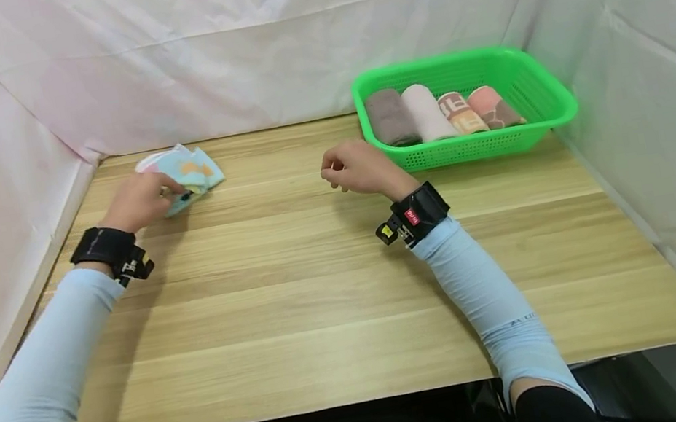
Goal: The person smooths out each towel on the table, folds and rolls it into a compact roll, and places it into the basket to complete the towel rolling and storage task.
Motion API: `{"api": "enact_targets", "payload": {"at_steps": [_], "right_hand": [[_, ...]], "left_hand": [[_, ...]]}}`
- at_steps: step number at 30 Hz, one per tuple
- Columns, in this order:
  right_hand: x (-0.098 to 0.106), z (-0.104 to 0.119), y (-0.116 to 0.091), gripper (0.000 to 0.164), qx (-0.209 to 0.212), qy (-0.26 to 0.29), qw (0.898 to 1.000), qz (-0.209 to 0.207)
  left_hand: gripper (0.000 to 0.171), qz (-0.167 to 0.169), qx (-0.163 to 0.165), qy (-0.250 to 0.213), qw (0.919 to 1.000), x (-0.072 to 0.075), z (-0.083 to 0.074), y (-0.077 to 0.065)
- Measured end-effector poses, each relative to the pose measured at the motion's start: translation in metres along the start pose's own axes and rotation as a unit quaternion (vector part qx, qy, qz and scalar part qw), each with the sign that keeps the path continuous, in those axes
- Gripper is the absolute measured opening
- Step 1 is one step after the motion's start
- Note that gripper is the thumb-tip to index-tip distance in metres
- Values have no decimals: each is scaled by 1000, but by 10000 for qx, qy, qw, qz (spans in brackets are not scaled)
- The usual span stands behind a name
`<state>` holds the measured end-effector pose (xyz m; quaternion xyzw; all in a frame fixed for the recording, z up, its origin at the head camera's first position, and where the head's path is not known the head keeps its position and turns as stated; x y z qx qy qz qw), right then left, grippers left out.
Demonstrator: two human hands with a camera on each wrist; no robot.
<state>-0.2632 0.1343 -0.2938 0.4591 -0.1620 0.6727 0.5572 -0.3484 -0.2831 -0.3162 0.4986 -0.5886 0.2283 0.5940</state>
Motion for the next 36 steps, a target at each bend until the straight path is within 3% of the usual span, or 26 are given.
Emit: {"api": "enact_targets", "payload": {"at_steps": [3, 8, 14, 18, 22, 24, 26, 29, 33, 36], "right_hand": [[-4, 2, 2, 26, 120, -43, 9998, 142], [-14, 6, 1, 26, 174, 86, 9993, 306], [-26, 15, 1, 38, -77, 154, 9997, 166], [-25, 21, 2, 28, -237, 445, 9984, -246], [-12, 24, 2, 15, -142, 596, 9948, -815], [-4, 24, 2, 13, 43, 467, 9948, -904], [2, 21, 2, 13, 141, 387, 9971, -635], [3, 13, 2, 15, 112, 563, 9983, 112], [-11, 3, 4, 19, -28, 576, 9941, 923], [-26, 2, 2, 31, -148, 80, 9913, 1303]], "left_hand": [[32, 60, -337, -290, 9990, -5, -37, -1], [22, 53, -876, -963, 9915, -14, -97, -3], [9, -377, -1484, -1946, 9688, -20, -160, -3], [15, -794, -1598, -2264, 9575, -20, -185, 0], [28, -1280, -1420, -2395, 9519, -17, -193, 2], [33, -1399, -1384, -2567, 9462, -14, -192, 3], [35, -1325, -1415, -2661, 9443, -14, -189, 3], [35, -984, -1461, -2749, 9452, -17, -183, 5], [34, -806, -1126, -2015, 9697, -28, -175, 12], [37, -284, -755, -1418, 9866, -38, -169, 14]]}}
Point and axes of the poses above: each hand's wrist, its own y-axis towards the middle knuckle, its own x-axis out of the back of the hand, z = x × y, the point moved 1 cm from there along y, towards the middle knuckle, and after that the axes turned 12 degrees about -z, right-handed, at the moved point
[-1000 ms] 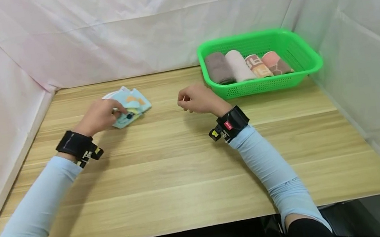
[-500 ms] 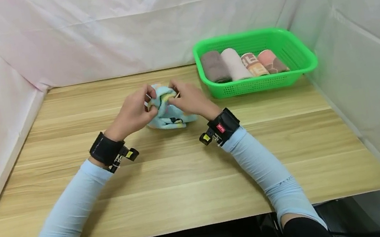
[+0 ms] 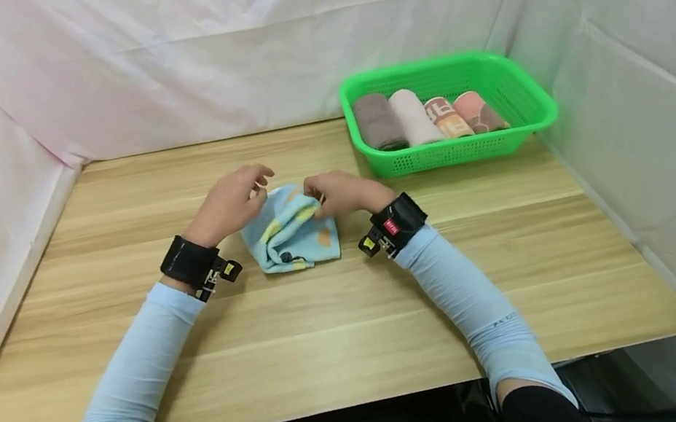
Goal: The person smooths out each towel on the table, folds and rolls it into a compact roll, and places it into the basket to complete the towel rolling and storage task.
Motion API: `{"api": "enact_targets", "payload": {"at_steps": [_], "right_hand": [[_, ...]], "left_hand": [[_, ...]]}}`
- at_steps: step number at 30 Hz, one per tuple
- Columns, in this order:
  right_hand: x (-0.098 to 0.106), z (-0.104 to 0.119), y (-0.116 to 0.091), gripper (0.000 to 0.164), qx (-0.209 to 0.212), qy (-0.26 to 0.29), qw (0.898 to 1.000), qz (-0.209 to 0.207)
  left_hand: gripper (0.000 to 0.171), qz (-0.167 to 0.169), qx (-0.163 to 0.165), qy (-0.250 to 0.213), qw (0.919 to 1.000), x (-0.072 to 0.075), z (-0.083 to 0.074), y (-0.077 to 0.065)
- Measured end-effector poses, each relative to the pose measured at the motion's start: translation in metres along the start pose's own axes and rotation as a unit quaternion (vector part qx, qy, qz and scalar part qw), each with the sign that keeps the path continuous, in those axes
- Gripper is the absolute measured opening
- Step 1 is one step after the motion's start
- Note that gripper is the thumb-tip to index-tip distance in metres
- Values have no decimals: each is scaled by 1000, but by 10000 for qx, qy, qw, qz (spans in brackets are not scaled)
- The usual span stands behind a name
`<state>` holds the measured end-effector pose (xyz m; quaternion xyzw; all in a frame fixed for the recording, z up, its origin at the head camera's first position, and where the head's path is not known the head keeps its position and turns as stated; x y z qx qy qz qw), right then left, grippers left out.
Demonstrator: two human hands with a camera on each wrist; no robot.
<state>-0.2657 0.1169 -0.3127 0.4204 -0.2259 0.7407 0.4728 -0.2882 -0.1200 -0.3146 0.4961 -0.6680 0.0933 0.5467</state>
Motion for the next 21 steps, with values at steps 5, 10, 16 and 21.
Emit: {"api": "enact_targets", "payload": {"at_steps": [5, 10, 16, 21], "right_hand": [[-14, 0, 2, 51, -331, -557, 9979, 77], [-2, -3, 2, 28, -44, -793, 9965, -244], [56, 3, -23, 11, 267, -932, 9779, -1854], [107, 3, -57, 9, 221, -1078, 9456, -3062]], "left_hand": [[45, 891, 169, 206, 9957, -6, 8, -2], [45, 706, 383, 21, 9968, 14, 8, 1], [32, -755, 287, -87, 9967, 61, 9, -3], [19, -2032, -526, 327, 9772, 94, 5, -12]]}}
Point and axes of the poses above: each hand's wrist, its own y-axis towards the middle knuckle, its own x-axis out of the back of the hand, z = x × y, the point moved 1 cm from there along y, towards the middle knuckle, and after that the axes turned 12 degrees about -z, right-handed, at the moved point
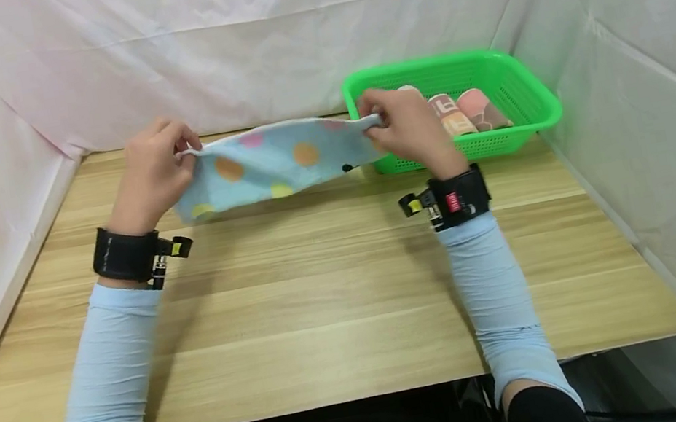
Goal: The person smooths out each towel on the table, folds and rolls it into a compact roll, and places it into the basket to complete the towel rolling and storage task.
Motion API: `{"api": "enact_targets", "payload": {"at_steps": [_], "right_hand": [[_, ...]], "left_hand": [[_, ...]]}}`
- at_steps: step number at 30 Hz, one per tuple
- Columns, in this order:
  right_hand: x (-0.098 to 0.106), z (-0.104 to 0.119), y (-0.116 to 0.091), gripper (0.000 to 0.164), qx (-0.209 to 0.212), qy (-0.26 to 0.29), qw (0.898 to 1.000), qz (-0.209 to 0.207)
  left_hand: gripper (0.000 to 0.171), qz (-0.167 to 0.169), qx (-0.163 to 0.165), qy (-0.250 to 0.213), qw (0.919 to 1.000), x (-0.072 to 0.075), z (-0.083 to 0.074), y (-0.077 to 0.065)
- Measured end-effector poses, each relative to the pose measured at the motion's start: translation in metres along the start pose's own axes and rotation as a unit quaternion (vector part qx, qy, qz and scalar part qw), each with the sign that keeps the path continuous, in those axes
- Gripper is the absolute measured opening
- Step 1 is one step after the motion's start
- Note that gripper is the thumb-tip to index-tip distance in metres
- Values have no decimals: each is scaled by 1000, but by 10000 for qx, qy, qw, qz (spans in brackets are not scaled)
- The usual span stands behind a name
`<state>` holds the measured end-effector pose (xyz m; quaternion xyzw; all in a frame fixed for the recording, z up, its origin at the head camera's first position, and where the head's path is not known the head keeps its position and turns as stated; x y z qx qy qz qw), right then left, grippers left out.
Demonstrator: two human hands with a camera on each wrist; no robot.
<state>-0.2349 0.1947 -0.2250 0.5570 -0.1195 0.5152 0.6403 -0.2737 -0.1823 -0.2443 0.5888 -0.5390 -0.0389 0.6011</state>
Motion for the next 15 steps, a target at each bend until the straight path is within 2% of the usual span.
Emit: {"api": "enact_targets", "payload": {"at_steps": [2, 4, 6, 9, 11, 15], "right_hand": [[18, -6, -4, 7, -146, 138, 9998, 23], [30, -11, -10, 14, -231, 299, 9989, 294], [37, -16, -19, 24, -128, 428, 9959, 782], [36, -23, -37, 37, 215, 441, 9851, 1646], [32, -28, -50, 42, 410, 423, 9748, 2152], [21, -38, -74, 43, 495, 231, 9537, 2956]], "left_hand": [[24, 251, -201, 72, 9995, 6, -1, -3], [26, 923, -224, 87, 9954, 4, -4, -10], [26, 1748, -305, 202, 9839, -2, -9, -23], [28, 2742, -544, 274, 9597, -15, -21, -48], [30, 3075, -782, 245, 9480, -21, -28, -63], [26, 3309, -961, 43, 9387, -21, -37, -84]]}}
Point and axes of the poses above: each hand's wrist, its own y-axis towards the middle knuckle, its own x-axis out of the back of the hand, z = x × y, the point moved 1 cm from there along y, towards the middle knuckle, and after that the axes turned 12 degrees about -z, right-handed, at the moved point
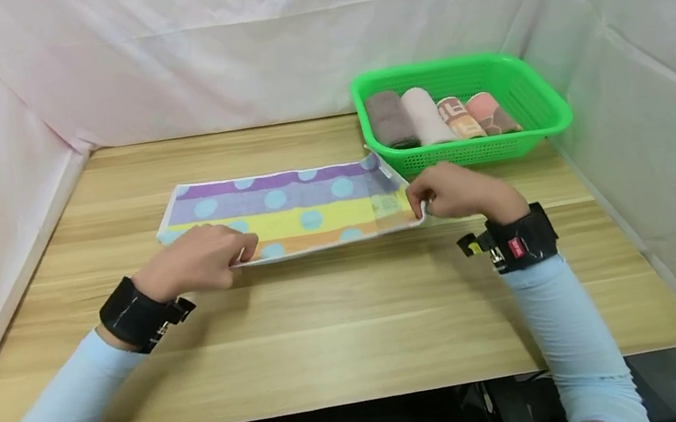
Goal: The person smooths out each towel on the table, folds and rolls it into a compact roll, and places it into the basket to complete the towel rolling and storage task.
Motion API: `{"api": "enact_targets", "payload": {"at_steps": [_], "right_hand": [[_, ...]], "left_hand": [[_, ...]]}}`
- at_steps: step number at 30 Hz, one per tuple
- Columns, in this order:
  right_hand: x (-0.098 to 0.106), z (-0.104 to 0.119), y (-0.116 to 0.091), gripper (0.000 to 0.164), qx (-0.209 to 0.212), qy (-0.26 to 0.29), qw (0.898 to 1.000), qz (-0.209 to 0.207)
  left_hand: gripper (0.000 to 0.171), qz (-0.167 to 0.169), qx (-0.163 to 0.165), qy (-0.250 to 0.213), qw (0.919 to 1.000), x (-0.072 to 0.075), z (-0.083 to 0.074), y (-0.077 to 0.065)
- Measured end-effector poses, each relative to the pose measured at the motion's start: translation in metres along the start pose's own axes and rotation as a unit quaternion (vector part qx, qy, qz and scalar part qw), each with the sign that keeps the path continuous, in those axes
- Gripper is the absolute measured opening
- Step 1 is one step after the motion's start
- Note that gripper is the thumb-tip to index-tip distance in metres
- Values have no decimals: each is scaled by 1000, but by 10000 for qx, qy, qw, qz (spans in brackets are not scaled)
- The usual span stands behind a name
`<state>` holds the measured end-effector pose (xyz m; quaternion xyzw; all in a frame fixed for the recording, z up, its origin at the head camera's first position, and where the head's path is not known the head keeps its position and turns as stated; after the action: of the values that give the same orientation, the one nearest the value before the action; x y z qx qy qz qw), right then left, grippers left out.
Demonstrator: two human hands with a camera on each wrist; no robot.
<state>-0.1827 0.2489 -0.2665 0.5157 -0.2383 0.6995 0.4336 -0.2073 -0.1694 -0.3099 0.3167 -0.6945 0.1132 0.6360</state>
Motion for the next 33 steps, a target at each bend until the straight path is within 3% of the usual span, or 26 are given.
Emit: {"api": "enact_targets", "payload": {"at_steps": [4, 7, 9, 12, 15, 18, 24, 30, 33], "right_hand": [[-18, -4, -8, 33, -297, 281, 9935, 1066], [-25, -3, -7, 28, -689, 847, 9789, 1727], [-26, -2, -5, 30, -873, 1060, 9725, 1882], [-27, 3, -1, 44, -868, 987, 9779, 1623], [-34, 6, 6, 58, -596, 444, 9926, 962], [-47, 3, 10, 78, -625, 50, 9964, 563], [-61, -10, 0, 114, -1320, 68, 9888, 692], [-56, -13, -19, 119, -1646, 152, 9822, 895], [-54, -17, -30, 121, -1655, 45, 9819, 925]], "left_hand": [[15, 280, 60, -13, 9996, -2, -3, -14], [19, 553, 419, -141, 9975, -1, -1, -25], [25, 643, 718, -221, 9951, 1, 2, -32], [33, 568, 1114, -75, 9921, 4, 6, -41], [33, 474, 1447, 409, 9875, 8, 14, -51], [29, 592, 1822, 666, 9792, 12, 22, -61], [25, 981, 2296, 70, 9683, 16, 29, -70], [38, 1473, 2707, -541, 9498, 19, 30, -76], [40, 1494, 2882, -819, 9423, 19, 31, -78]]}}
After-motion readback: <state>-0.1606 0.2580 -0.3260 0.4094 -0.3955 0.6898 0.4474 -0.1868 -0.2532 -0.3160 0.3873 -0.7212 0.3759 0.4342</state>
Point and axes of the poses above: each hand's wrist, its own y-axis towards the middle knuckle, its own x-axis out of the back of the hand, z = x × y, the point moved 1 cm from there along y, towards the middle knuckle, and after that the axes turned 12 degrees about -z, right-handed, at the moved point
